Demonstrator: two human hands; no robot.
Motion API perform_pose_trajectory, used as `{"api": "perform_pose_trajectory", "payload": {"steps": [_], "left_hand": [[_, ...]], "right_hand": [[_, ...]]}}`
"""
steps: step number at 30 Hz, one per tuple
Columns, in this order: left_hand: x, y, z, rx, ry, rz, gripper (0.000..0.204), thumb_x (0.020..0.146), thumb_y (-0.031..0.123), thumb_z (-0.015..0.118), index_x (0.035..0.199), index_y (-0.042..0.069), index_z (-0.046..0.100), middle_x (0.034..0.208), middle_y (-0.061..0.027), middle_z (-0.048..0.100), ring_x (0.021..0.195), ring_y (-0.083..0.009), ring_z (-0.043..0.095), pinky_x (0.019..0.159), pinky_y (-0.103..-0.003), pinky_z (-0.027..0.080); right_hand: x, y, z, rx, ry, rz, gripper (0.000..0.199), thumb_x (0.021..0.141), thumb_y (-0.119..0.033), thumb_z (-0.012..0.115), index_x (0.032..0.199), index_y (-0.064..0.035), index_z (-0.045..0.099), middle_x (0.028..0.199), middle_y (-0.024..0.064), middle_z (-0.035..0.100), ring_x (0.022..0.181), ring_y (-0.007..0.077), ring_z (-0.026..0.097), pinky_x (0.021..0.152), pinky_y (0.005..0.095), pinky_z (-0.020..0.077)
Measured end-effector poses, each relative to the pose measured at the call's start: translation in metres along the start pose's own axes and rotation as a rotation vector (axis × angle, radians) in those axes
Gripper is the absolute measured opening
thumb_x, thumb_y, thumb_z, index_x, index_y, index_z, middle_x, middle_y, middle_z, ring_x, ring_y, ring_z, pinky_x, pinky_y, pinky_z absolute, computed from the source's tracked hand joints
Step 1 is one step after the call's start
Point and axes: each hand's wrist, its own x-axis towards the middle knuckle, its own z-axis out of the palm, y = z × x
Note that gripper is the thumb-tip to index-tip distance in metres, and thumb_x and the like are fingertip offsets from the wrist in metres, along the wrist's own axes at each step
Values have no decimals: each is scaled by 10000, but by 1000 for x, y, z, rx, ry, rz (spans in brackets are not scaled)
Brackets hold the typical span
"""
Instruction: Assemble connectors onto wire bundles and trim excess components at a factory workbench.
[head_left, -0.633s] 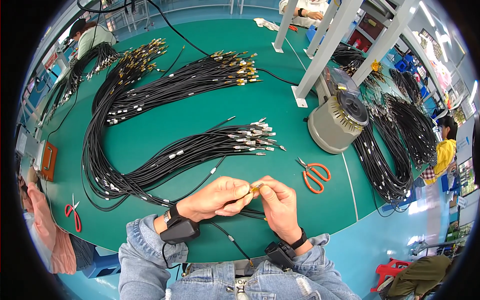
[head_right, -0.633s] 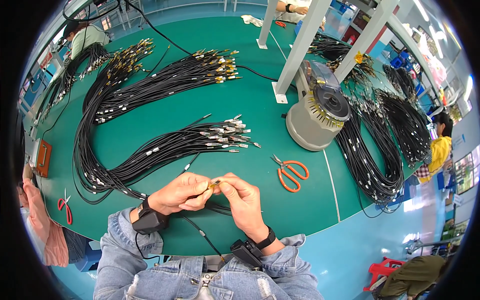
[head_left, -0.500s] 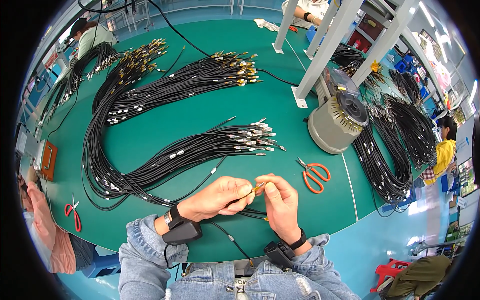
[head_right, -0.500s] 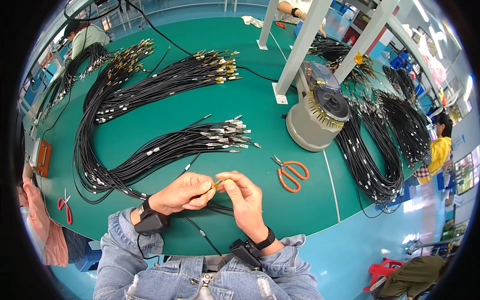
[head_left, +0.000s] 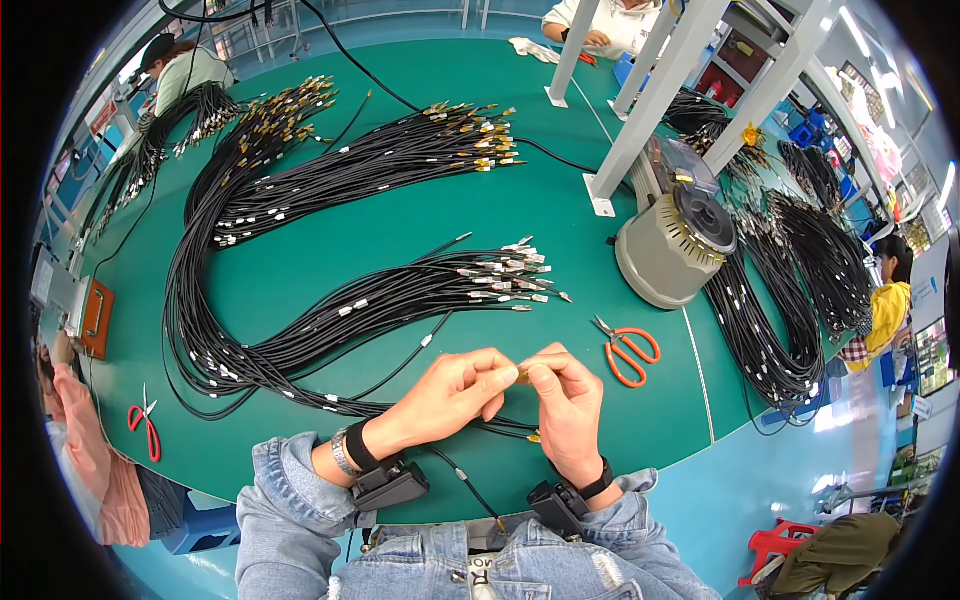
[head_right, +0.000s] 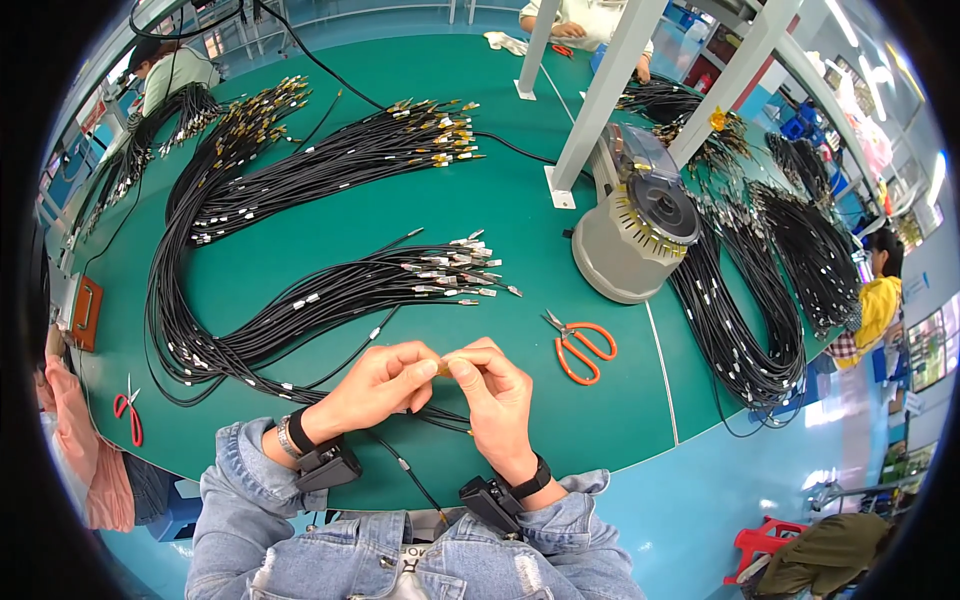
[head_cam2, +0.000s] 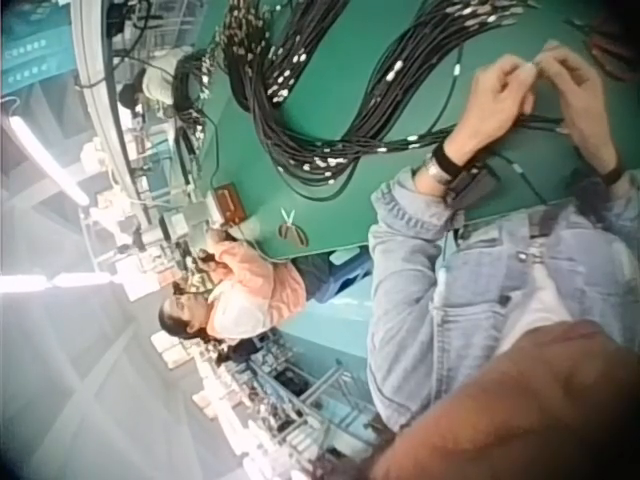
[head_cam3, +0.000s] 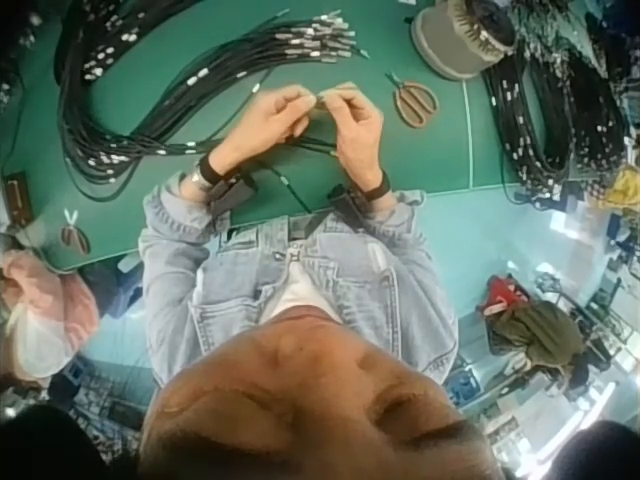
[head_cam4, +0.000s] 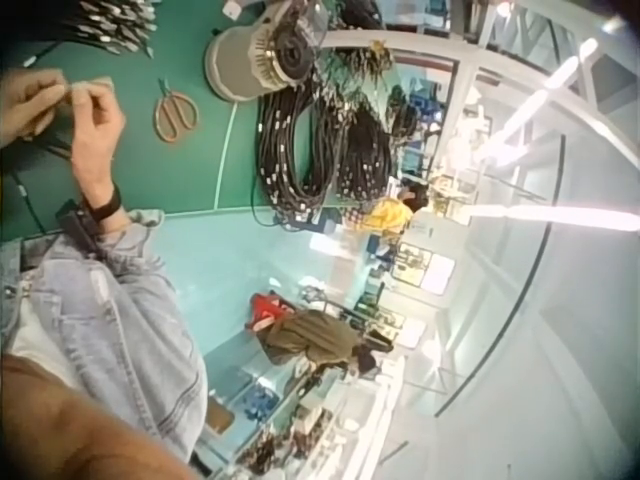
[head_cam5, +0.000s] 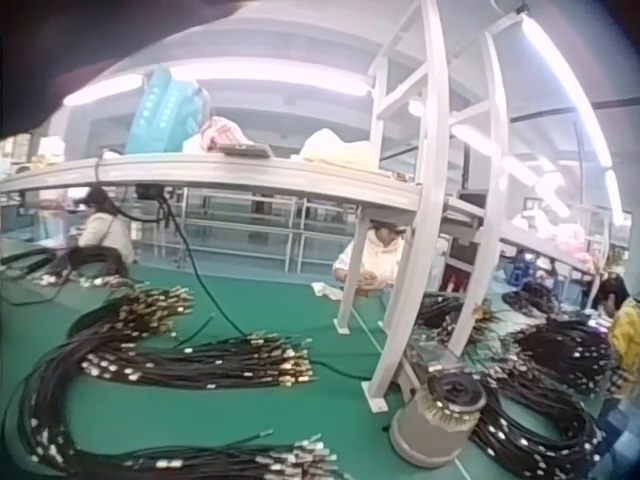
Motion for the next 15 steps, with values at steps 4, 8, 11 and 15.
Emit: {"api": "perform_pose_trajectory", "payload": {"steps": [4,8,11,15], "left_hand": [[0,1,-2,-116,-80,-113,250,959,219,464,898,5,577,584,19,499,483,-25,355,425,-192,260],[1,-2,-6,-158,-126,-173,250,956,221,472,912,11,600,614,12,538,503,-19,397,439,-181,286],[3,-8,-2,-96,-125,-172,238,942,216,494,910,17,620,626,1,567,530,-46,454,478,-201,342],[6,-29,3,262,-75,49,199,899,200,551,901,24,645,659,-31,602,631,-142,549,598,-274,438]], "right_hand": [[-1,-1,-1,-57,-12,-9,106,872,-85,591,856,16,616,847,53,542,730,123,496,699,251,422],[-2,1,-5,1,-50,23,116,873,-90,588,853,21,613,838,53,538,740,132,504,702,258,426],[-2,-3,-13,-49,-109,118,106,868,-79,584,885,18,622,856,59,544,767,145,527,729,268,435],[3,-23,-39,-366,-194,120,121,863,-70,567,933,4,632,867,50,567,797,142,543,762,269,437]]}}
